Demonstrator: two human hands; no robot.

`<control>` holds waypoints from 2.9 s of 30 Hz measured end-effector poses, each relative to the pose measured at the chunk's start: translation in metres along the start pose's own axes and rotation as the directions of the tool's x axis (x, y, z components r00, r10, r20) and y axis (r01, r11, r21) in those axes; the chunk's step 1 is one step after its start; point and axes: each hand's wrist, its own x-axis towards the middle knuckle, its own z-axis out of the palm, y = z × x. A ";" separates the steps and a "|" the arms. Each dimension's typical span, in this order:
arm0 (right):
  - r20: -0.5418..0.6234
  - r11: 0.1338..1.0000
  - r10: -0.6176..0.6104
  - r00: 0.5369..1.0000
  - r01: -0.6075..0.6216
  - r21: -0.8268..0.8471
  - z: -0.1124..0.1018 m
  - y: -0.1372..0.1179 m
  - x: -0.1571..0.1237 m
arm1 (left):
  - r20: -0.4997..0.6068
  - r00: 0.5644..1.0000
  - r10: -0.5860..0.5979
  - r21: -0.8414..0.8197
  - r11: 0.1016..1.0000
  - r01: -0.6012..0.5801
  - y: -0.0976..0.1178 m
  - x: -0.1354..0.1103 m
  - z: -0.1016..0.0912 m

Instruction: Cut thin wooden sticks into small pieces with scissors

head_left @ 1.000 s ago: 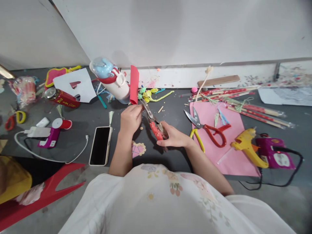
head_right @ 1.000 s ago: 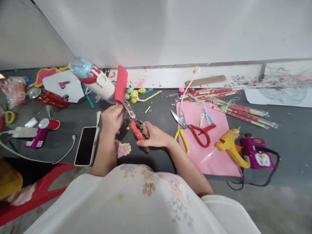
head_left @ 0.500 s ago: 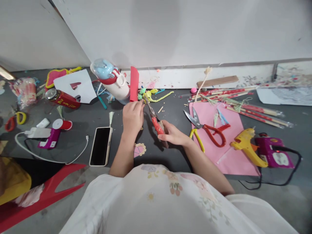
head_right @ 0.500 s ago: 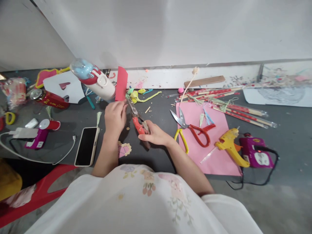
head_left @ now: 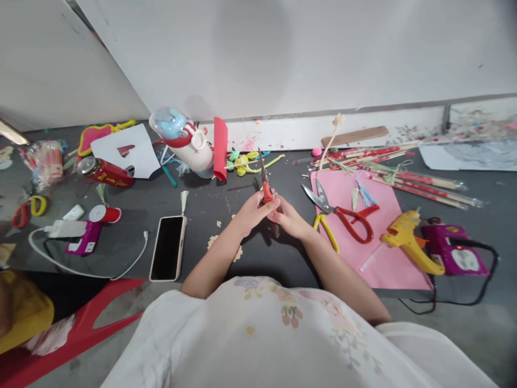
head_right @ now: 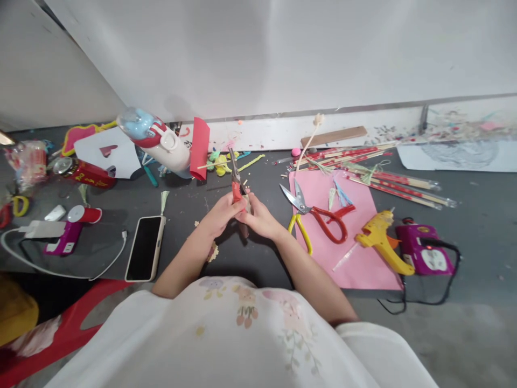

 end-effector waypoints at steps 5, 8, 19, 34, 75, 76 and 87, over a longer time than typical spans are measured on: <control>-0.096 0.998 -0.055 0.994 0.057 0.020 0.000 0.003 0.002 | 0.026 0.999 -0.034 -0.213 0.976 0.039 0.001 0.003 0.001; -0.062 0.999 -0.038 0.997 0.040 0.036 -0.001 0.004 0.001 | -0.017 1.000 -0.009 -0.200 0.980 0.005 0.000 0.003 0.002; -0.011 0.987 -0.087 0.996 0.088 0.133 -0.001 0.003 0.000 | -0.082 0.996 0.041 -0.144 0.988 -0.053 -0.001 0.001 0.003; 0.009 0.979 0.126 0.992 -0.126 0.161 -0.003 -0.011 -0.004 | -0.248 0.830 0.500 0.422 0.827 -0.372 0.003 -0.004 -0.012; 0.151 0.998 0.015 0.988 -0.006 -0.061 0.003 -0.020 -0.011 | -0.060 0.669 0.741 0.974 0.189 -0.122 0.014 -0.011 -0.071; 0.153 0.998 0.011 0.988 -0.001 -0.065 0.003 -0.020 -0.011 | -0.056 0.671 0.740 0.975 0.186 -0.123 0.014 -0.011 -0.071; 0.162 0.997 -0.018 0.987 0.031 -0.077 0.003 -0.014 -0.009 | -0.038 0.686 0.727 0.972 0.186 -0.143 0.014 -0.012 -0.068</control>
